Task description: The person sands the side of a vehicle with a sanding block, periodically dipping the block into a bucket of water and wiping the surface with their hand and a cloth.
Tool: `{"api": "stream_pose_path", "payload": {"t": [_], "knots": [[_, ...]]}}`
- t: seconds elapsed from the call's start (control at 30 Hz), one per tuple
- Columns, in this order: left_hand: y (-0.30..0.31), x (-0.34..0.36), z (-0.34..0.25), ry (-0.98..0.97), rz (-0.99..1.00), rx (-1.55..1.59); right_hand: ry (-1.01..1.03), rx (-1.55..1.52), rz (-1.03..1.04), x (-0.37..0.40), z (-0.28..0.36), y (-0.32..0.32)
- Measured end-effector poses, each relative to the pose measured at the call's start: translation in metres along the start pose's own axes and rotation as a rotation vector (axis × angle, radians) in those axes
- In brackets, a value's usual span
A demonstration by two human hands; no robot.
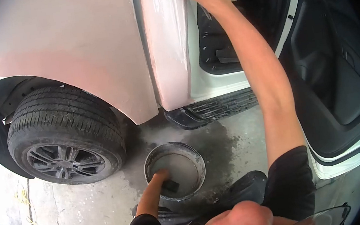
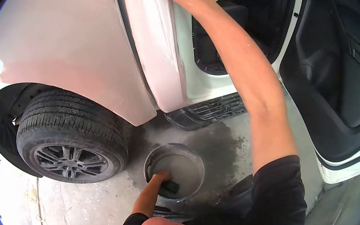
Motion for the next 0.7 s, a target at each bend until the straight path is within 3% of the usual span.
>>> {"api": "stream_pose_path", "payload": {"t": [0.03,0.1,0.13,0.2,0.3,0.37,0.47,0.6,0.67,0.7], "knots": [[-0.006,-0.010,0.006,-0.006,0.013,-0.007,0.000,-0.057,0.127,0.011,-0.015,-0.018],[-0.013,-0.015,0.009,0.004,0.009,-0.005,0.119,0.019,0.166,0.076,-0.017,-0.019],[-0.008,-0.012,0.009,0.022,-0.011,0.001,0.237,0.151,0.072,0.126,0.003,0.006],[-0.011,-0.006,0.003,0.036,-0.033,0.035,0.230,-0.091,0.141,0.214,0.001,0.025],[-0.044,-0.027,0.021,0.020,-0.015,0.058,0.272,-0.020,0.190,0.182,-0.002,0.023],[-0.074,-0.054,0.028,-0.018,0.041,0.051,0.176,0.063,0.098,0.094,-0.008,0.007],[-0.020,-0.020,0.011,-0.025,0.063,0.006,-0.062,-0.053,0.002,-0.018,-0.013,-0.001],[-0.024,-0.028,0.025,0.011,-0.046,0.043,0.094,0.101,0.032,0.079,-0.006,-0.001],[-0.009,-0.011,0.008,0.028,-0.027,0.038,0.164,-0.060,0.059,0.165,0.002,0.013],[-0.012,-0.013,0.004,-0.012,-0.014,0.008,0.178,-0.039,0.079,0.158,0.000,0.016]]}}
Point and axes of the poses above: each hand's wrist, its own x-axis away from the middle knuckle, its own y-axis out of the back of the hand, z = x × y, the point moved 8 cm from there along -x, towards the middle knuckle, and after that the axes turned 11 degrees about -z, right-handed, at the moved point
